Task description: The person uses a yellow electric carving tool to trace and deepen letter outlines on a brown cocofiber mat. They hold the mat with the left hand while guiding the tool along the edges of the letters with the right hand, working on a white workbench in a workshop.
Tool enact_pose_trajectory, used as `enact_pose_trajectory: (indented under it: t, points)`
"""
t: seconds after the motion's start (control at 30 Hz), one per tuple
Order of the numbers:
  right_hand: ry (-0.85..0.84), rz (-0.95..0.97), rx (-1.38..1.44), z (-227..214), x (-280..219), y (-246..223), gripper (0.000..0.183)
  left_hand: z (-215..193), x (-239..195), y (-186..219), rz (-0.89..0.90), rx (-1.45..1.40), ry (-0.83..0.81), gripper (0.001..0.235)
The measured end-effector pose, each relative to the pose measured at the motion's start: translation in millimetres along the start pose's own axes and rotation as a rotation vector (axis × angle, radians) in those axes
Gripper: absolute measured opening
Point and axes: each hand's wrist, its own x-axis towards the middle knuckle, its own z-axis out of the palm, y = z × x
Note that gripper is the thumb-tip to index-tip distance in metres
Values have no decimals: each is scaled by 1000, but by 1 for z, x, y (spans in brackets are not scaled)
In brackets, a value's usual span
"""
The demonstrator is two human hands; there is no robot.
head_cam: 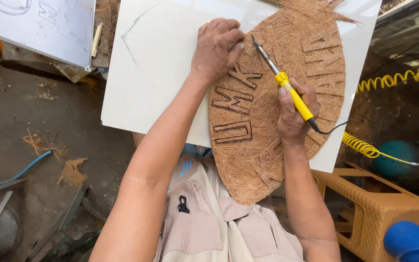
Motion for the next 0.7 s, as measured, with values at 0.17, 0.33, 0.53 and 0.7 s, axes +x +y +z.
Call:
enact_pose_trajectory:
  t: [0.17, 0.33, 0.53, 0.7]
  points:
    - [-2, -4, -3, -1, 0, 0, 25, 0, 0, 1, -9, 2, -3, 10]
    - [-3, 7, 8, -1, -1, -2, 26, 2, -1, -1, -4, 2, 8, 10]
    - [14, 15, 16, -1, -2, -1, 23, 2, 0, -1, -3, 0, 8, 11]
    - [26, 39, 13, -2, -3, -2, 21, 3, 0, -2, -11, -4, -4, 13]
